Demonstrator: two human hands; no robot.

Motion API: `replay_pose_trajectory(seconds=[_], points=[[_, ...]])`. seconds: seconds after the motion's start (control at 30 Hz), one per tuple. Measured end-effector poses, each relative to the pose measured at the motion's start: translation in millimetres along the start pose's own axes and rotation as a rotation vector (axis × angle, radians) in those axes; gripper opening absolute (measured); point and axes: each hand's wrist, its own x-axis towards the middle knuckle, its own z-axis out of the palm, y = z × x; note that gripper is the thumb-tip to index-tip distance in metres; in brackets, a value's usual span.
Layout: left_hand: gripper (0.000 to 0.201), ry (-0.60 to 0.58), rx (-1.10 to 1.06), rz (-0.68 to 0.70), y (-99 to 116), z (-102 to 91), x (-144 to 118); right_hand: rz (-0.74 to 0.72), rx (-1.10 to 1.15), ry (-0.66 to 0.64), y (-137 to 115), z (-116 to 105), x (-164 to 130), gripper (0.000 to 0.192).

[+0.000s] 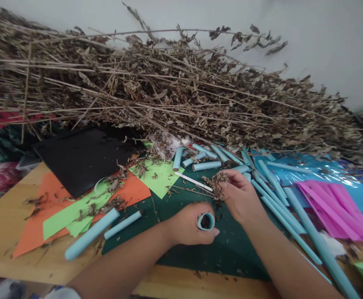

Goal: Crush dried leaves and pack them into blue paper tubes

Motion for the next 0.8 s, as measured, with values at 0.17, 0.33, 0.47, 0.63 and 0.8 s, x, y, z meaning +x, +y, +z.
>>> replay_pose_trajectory(seconds=[0.17,0.33,0.47,0.63,0.8], points=[[0.013,-0.004,-0.045,0.027,-2.4,1.4,0.8,-0.046,0.061,-0.094,-4.4,10.3,-30.2,0.015],[0.014,-0.019,-0.095,0.082,-4.3,2.3,2.1,-0.368,-0.261,-0.257,-9.2,2.0,-40.0,0.024],[0.018,-0.051,-0.092,0.048,-4.9,1.7,2.3,-0.579,-0.509,-0.419,-17.8,-6.1,-37.6,0.018],[0.028,-0.043,-0.154,0.149,-9.2,0.8,1.0,-0.714,-0.767,-0.608,-31.6,-14.5,-38.2,0.017],[0.032,-0.02,-0.137,0.191,-11.6,1.4,0.0,-0.735,-0.858,-0.624,-40.9,-18.4,-39.4,0.024]])
